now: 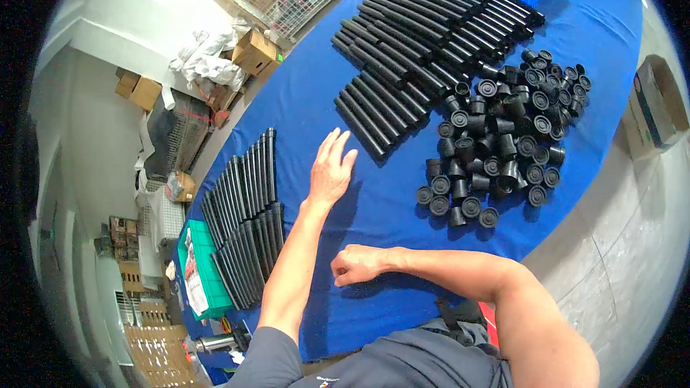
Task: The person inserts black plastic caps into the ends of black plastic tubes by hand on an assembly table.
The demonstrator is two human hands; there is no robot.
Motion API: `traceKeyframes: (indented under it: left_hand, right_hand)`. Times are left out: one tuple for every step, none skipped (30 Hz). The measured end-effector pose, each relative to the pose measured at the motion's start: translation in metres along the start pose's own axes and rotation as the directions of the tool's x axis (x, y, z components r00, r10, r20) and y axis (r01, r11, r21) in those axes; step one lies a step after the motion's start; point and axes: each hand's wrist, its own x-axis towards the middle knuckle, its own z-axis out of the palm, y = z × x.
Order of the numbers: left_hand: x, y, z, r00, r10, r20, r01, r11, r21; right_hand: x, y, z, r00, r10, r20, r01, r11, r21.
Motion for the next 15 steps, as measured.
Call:
traceKeyframes:
  left_hand:
    - [0.009, 0.003, 0.009, 0.999, 0.035, 0.022, -0.035, 0.999, -0.007]
    - [0.017, 0.005, 0.016, 0.996, 0.064, 0.058, -0.063, 0.998, -0.022]
    - [0.025, 0.006, 0.023, 0.993, 0.086, 0.078, -0.085, 0.996, -0.023]
    - [0.032, 0.006, 0.029, 0.989, 0.109, 0.099, -0.107, 0.994, -0.023]
    - [0.039, 0.005, 0.035, 0.988, 0.102, 0.113, -0.102, 0.995, -0.01]
    - [0.046, 0.006, 0.04, 0.987, 0.095, 0.127, -0.096, 0.995, 0.0]
    - [0.051, 0.007, 0.045, 0.986, 0.086, 0.141, -0.089, 0.996, 0.01]
    - [0.056, 0.008, 0.049, 0.984, 0.073, 0.163, -0.078, 0.997, 0.019]
    - [0.061, 0.009, 0.051, 0.981, 0.06, 0.184, -0.066, 0.997, 0.028]
    - [0.065, 0.011, 0.053, 0.978, 0.045, 0.205, -0.054, 0.998, 0.036]
    - [0.067, 0.01, 0.058, 0.975, 0.05, 0.218, -0.056, 0.998, 0.019]
    - [0.069, 0.011, 0.06, 0.972, 0.043, 0.23, -0.054, 0.998, 0.041]
    - [0.07, 0.012, 0.063, 0.97, 0.036, 0.242, -0.052, 0.997, 0.063]
    - [0.07, 0.012, 0.064, 0.967, 0.028, 0.255, -0.051, 0.995, 0.085]
    - [0.07, 0.012, 0.065, 0.972, 0.035, 0.232, -0.053, 0.996, 0.068]
  right_hand:
    - [0.0, 0.001, 0.001, 1.0, -0.005, -0.004, 0.005, 1.0, -0.003]
    - [0.0, 0.002, 0.001, 1.0, -0.011, -0.007, 0.011, 1.0, -0.006]
    - [0.0, 0.002, 0.001, 1.0, -0.005, -0.003, 0.005, 1.0, -0.003]
    - [0.001, 0.0, 0.0, 1.0, 0.001, -0.001, -0.001, 1.0, 0.001]
    - [0.001, 0.0, 0.0, 1.0, 0.008, 0.001, -0.008, 1.0, 0.003]
    - [0.001, 0.001, 0.0, 1.0, 0.005, -0.001, -0.005, 1.0, -0.001]
    - [0.002, 0.002, 0.001, 1.0, 0.002, -0.002, -0.002, 1.0, -0.003]
    - [0.002, 0.003, 0.001, 1.0, -0.001, -0.003, 0.001, 1.0, -0.008]
    - [0.003, 0.004, 0.002, 1.0, -0.006, -0.006, 0.006, 1.0, -0.005]
    - [0.003, 0.004, 0.003, 1.0, -0.011, -0.009, 0.011, 1.0, -0.002]
    - [0.002, 0.005, 0.003, 1.0, -0.015, -0.011, 0.015, 1.0, 0.0]
    - [0.002, 0.004, 0.002, 1.0, -0.009, -0.01, 0.009, 1.0, -0.005]
    - [0.002, 0.001, 0.001, 1.0, -0.004, -0.009, 0.004, 1.0, -0.01]
    - [0.002, 0.0, 0.0, 1.0, 0.002, -0.008, -0.002, 1.0, -0.015]
    - [0.002, 0.0, -0.001, 1.0, -0.002, -0.008, 0.002, 1.0, -0.017]
